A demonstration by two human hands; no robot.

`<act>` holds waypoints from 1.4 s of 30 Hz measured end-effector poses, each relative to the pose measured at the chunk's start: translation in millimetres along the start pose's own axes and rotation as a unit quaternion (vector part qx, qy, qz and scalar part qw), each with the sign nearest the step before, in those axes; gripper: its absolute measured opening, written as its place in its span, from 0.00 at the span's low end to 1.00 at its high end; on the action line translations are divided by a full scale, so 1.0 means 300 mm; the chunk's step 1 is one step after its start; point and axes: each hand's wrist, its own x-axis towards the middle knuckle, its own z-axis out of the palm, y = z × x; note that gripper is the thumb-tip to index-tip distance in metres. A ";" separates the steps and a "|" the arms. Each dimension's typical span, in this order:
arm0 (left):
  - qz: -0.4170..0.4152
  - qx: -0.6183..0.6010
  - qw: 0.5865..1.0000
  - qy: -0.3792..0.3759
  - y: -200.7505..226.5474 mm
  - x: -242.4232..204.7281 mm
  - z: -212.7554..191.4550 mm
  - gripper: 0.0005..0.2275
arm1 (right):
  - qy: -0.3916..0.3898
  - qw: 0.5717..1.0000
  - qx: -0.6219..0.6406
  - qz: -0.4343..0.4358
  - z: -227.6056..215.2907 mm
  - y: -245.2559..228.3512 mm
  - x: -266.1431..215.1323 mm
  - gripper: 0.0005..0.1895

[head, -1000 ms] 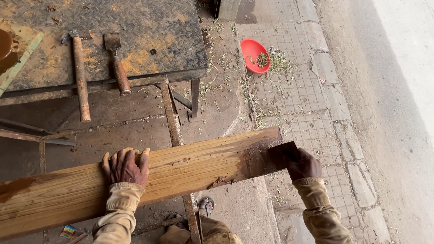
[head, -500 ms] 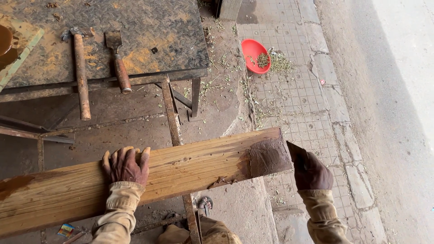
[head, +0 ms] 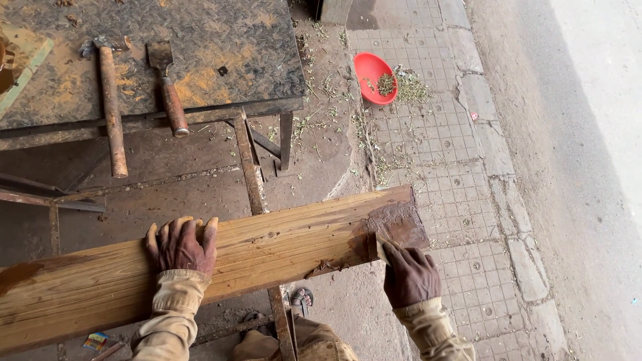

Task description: The recorder prepares a wood plank by mixing a brown filler paste and applying it to holes/gaps in the wood using a spreader and small pieces of wood, followed by sanding the area.

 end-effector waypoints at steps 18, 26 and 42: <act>0.009 0.006 1.000 0.013 -0.016 -0.007 0.018 0.22 | 0.045 0.999 0.006 -0.018 0.041 0.030 0.016 0.19; -0.016 -0.002 1.000 -0.019 0.005 -0.002 -0.010 0.22 | 0.079 0.994 0.016 -0.078 0.012 -0.071 -0.015 0.20; -0.009 0.025 1.000 -0.012 -0.022 -0.001 0.036 0.22 | 0.091 0.993 -0.012 0.080 0.013 0.069 0.089 0.17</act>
